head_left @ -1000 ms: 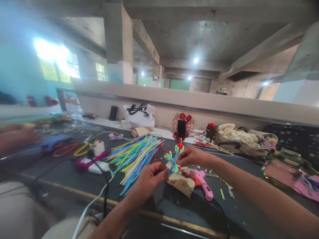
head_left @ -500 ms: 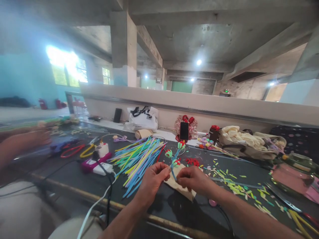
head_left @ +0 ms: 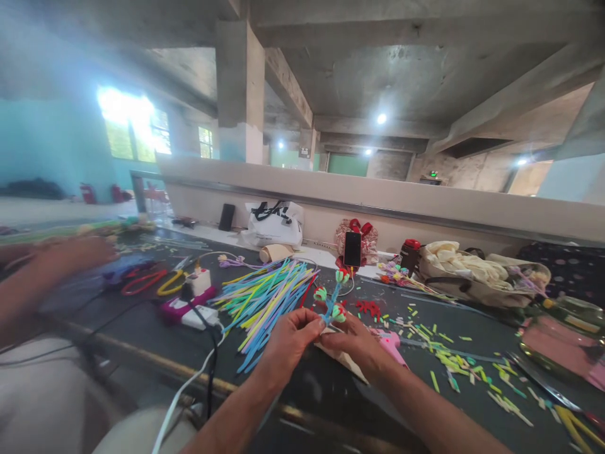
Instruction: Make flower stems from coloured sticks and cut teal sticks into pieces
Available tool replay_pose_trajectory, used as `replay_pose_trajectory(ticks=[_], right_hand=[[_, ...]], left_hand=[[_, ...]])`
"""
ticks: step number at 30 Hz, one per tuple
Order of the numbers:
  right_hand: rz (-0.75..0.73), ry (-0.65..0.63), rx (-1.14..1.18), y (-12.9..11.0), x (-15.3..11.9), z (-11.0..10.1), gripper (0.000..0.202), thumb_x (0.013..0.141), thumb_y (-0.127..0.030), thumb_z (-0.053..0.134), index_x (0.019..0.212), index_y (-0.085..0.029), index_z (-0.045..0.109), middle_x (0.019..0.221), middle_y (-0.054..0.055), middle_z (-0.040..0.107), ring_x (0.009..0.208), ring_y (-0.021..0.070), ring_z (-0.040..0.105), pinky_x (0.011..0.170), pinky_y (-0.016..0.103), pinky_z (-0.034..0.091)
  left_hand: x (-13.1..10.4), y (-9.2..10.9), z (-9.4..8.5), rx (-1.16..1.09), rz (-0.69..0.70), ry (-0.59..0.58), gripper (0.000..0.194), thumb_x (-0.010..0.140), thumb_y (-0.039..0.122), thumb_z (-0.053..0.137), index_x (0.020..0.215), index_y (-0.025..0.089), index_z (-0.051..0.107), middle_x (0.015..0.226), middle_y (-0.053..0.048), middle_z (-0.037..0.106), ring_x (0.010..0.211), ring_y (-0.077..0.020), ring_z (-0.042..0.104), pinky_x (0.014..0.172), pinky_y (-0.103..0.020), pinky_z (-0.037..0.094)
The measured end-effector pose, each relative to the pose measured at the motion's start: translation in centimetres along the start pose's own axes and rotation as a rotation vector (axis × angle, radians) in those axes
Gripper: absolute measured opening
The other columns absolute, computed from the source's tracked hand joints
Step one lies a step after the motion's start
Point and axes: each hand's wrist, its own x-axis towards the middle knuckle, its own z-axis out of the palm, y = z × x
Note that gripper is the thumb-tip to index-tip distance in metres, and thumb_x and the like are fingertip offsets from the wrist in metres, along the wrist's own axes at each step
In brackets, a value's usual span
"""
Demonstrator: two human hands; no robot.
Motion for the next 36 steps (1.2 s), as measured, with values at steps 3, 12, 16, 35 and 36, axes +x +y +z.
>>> replay_pose_trajectory(ticks=[3,12,16,35,36], right_hand=[[0.021,-0.071,0.035,-0.7,0.0,0.1,0.038,0.056,-0.013,0.057,0.094,-0.018,0.059,0.083,-0.001,0.061,0.082,0.0161,0.052,0.08,0.03,0.035],[-0.097,0.019,0.025,-0.4,0.7,0.9,0.026,0.06,-0.015,0.057,0.086,-0.017,0.058,0.071,-0.002,0.056,0.067,0.0117,0.05,0.062,0.022,0.04],[-0.114,0.056,-0.005,0.1,1.2,1.5,0.021,0.065,-0.028,0.06,0.083,-0.016,0.057,0.06,-0.003,0.05,0.049,0.0076,0.043,0.039,0.016,0.031],[0.059,0.351,0.791,2.0,2.2,5.6,0.02,0.051,-0.026,0.072,0.058,-0.016,0.056,0.052,-0.005,0.052,0.045,0.006,0.044,0.041,0.017,0.031],[0.052,0.347,0.805,2.0,2.3,5.5,0.02,0.05,-0.025,0.073,0.057,-0.016,0.056,0.051,-0.005,0.052,0.045,0.0058,0.044,0.041,0.016,0.032]], left_hand=[[-0.3,0.2,0.2,-0.044,-0.047,-0.049,0.026,0.057,0.037,0.063,0.052,0.014,0.05,0.039,0.008,0.038,0.034,-0.0018,0.024,0.036,-0.018,0.01],[-0.3,0.8,-0.4,-0.234,-0.061,-0.031,0.026,0.055,0.033,0.066,0.053,0.014,0.049,0.039,0.008,0.043,0.032,0.0,0.027,0.034,-0.014,0.012],[-0.3,0.9,-0.2,-0.268,0.061,-0.009,0.023,0.06,0.033,0.062,0.056,0.016,0.048,0.042,0.005,0.05,0.037,-0.0059,0.043,0.038,-0.017,0.031],[0.3,-1.3,-0.1,-0.067,0.299,0.279,0.017,0.063,0.032,0.06,0.068,0.017,0.054,0.054,0.007,0.052,0.042,-0.0062,0.044,0.042,-0.018,0.037],[0.4,-1.2,-0.1,-0.094,0.289,0.268,0.017,0.062,0.031,0.061,0.067,0.017,0.054,0.053,0.007,0.052,0.042,-0.0059,0.044,0.042,-0.017,0.037]])
